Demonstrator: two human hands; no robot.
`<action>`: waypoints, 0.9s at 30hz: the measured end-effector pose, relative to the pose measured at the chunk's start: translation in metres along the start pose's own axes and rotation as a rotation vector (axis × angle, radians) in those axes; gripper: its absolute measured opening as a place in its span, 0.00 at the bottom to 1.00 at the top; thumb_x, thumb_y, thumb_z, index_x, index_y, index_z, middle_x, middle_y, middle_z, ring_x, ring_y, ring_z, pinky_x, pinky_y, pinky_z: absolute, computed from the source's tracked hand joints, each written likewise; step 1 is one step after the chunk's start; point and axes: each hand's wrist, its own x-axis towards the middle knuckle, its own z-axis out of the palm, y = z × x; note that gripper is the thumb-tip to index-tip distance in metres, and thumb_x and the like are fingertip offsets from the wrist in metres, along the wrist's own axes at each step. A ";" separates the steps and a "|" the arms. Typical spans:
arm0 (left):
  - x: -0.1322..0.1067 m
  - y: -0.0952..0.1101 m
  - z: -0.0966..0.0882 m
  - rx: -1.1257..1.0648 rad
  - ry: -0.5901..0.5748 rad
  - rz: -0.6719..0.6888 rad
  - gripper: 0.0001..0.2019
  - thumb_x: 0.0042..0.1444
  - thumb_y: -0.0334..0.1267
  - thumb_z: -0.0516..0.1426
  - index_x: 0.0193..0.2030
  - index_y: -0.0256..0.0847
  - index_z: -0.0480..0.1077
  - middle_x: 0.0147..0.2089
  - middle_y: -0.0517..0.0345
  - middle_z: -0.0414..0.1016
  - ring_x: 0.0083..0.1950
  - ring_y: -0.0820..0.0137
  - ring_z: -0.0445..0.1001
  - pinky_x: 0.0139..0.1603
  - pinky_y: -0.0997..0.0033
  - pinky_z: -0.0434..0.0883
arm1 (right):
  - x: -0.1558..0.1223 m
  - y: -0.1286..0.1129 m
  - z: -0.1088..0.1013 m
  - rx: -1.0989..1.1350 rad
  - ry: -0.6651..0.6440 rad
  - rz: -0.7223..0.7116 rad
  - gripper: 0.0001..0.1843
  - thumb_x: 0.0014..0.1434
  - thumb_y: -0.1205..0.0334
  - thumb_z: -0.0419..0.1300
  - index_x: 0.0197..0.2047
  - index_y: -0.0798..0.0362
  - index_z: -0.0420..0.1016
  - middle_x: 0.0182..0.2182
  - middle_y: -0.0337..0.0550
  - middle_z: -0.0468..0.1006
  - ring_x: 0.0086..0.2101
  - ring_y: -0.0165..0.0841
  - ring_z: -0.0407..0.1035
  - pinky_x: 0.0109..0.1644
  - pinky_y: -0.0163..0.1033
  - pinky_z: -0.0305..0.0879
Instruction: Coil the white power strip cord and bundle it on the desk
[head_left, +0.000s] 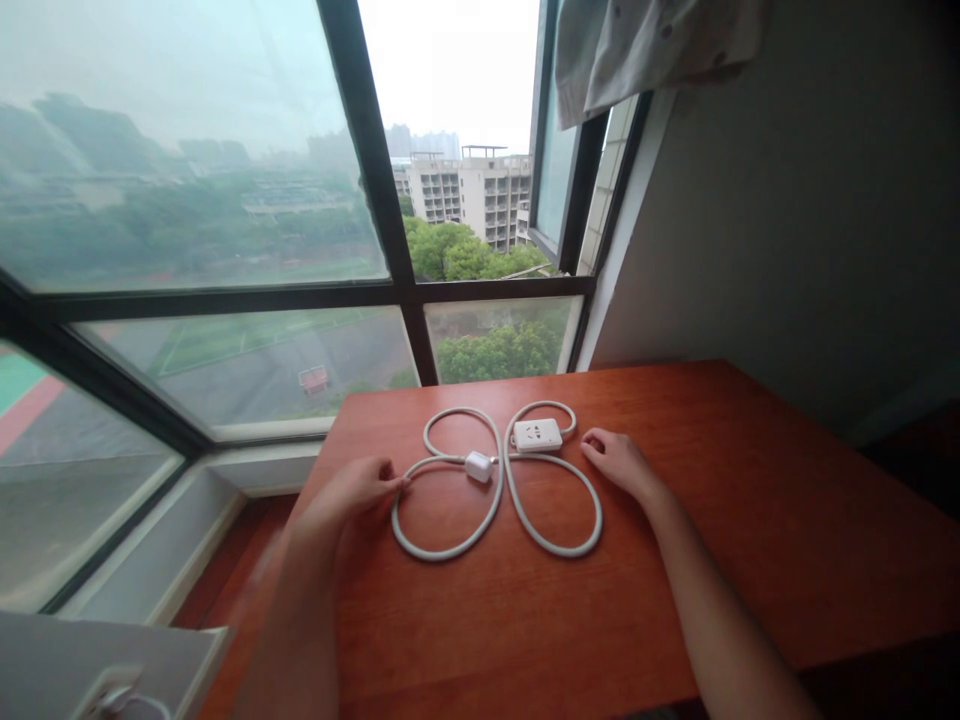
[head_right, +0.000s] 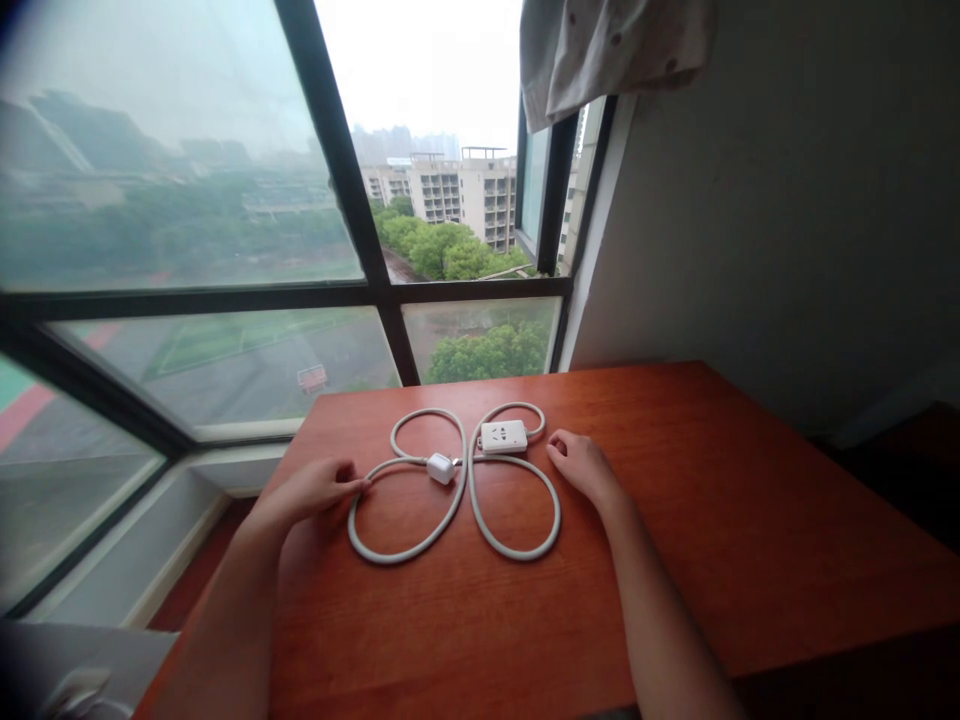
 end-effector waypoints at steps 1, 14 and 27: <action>-0.001 0.002 0.001 -0.012 -0.002 0.007 0.16 0.47 0.53 0.56 0.25 0.41 0.70 0.25 0.56 0.75 0.27 0.65 0.70 0.25 0.72 0.55 | 0.000 0.000 0.000 -0.002 0.000 0.000 0.10 0.58 0.59 0.53 0.33 0.50 0.75 0.31 0.42 0.79 0.32 0.35 0.72 0.36 0.35 0.60; -0.004 0.023 -0.005 -0.302 0.202 0.225 0.13 0.58 0.48 0.49 0.31 0.42 0.62 0.28 0.58 0.72 0.29 0.69 0.70 0.29 0.73 0.63 | 0.001 -0.021 0.004 0.343 0.106 -0.056 0.15 0.58 0.52 0.53 0.40 0.52 0.76 0.36 0.44 0.80 0.36 0.37 0.73 0.42 0.39 0.65; -0.012 0.063 -0.010 -0.417 0.453 0.349 0.14 0.63 0.49 0.47 0.32 0.42 0.62 0.27 0.61 0.67 0.30 0.71 0.65 0.31 0.74 0.62 | 0.009 -0.160 0.036 0.464 -0.102 -0.481 0.14 0.62 0.56 0.54 0.49 0.47 0.72 0.45 0.44 0.78 0.45 0.38 0.71 0.50 0.44 0.64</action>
